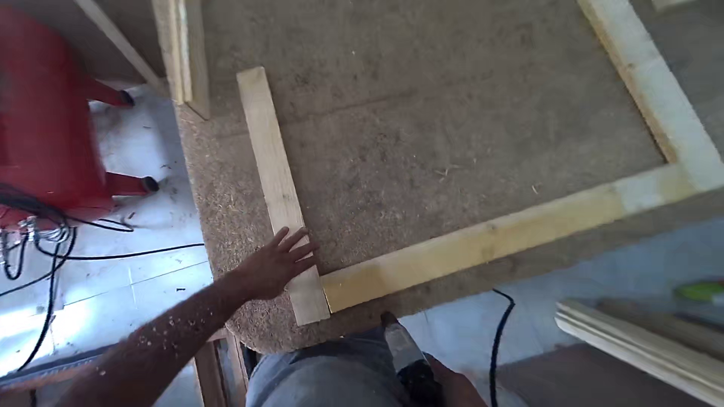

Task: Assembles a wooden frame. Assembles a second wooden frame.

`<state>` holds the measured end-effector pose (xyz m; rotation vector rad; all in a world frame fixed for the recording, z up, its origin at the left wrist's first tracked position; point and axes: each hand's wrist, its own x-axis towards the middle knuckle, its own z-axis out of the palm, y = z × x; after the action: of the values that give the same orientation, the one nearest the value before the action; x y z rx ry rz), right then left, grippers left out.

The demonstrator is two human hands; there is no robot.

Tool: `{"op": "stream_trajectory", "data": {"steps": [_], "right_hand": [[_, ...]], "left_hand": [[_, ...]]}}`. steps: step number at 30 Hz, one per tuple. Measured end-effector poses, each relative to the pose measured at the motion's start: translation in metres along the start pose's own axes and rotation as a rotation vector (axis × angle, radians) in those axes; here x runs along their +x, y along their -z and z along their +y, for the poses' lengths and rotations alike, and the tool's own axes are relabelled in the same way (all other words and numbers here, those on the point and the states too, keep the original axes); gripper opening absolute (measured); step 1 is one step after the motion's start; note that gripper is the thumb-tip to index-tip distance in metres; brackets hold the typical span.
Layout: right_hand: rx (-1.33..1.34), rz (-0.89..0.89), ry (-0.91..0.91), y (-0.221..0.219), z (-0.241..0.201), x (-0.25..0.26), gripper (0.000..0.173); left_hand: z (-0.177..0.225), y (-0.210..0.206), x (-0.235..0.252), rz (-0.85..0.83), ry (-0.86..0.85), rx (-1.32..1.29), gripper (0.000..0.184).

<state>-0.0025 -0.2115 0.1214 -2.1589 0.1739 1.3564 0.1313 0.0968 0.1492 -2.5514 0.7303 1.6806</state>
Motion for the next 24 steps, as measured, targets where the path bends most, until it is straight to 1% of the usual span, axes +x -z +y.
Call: {"op": "stream_trajectory", "data": {"steps": [1,2,3,4,6,8,11,14,18,21,24], "right_hand": [[-0.002,-0.003,-0.017,-0.017,-0.005,0.0,0.068],[0.007,-0.004,-0.019,-0.033,-0.011,0.0,0.068],[0.036,-0.014,-0.02,-0.047,-0.019,-0.002,0.069],[0.072,-0.02,-0.008,-0.06,-0.026,-0.004,0.069],[0.129,-0.029,0.03,-0.079,-0.034,-0.004,0.067],[0.149,-0.021,0.045,-0.094,-0.036,0.0,0.067],[0.179,0.044,-0.01,-0.112,-0.04,0.007,0.066],[0.197,0.118,0.004,-0.125,-0.041,0.016,0.065],[0.23,0.107,0.017,-0.132,-0.042,0.026,0.07],[0.237,0.088,0.011,-0.132,-0.043,0.032,0.07],[0.239,0.081,-0.001,-0.133,-0.042,0.035,0.071]], "left_hand": [[-0.038,-0.045,0.029,0.231,-0.174,0.058,0.067],[-0.074,-0.085,0.062,0.497,-0.341,0.098,0.067],[-0.095,-0.103,0.085,0.617,-0.429,0.179,0.07],[-0.106,-0.106,0.096,0.645,-0.47,0.257,0.073],[-0.115,-0.099,0.104,0.635,-0.511,0.326,0.071],[-0.118,-0.094,0.105,0.602,-0.523,0.332,0.073],[-0.123,-0.087,0.104,0.588,-0.541,0.313,0.073],[-0.127,-0.084,0.107,0.598,-0.556,0.329,0.074],[-0.124,-0.079,0.106,0.595,-0.567,0.365,0.076],[-0.124,-0.079,0.105,0.634,-0.586,0.382,0.076],[-0.124,-0.079,0.107,0.61,-0.561,0.415,0.077]]}}
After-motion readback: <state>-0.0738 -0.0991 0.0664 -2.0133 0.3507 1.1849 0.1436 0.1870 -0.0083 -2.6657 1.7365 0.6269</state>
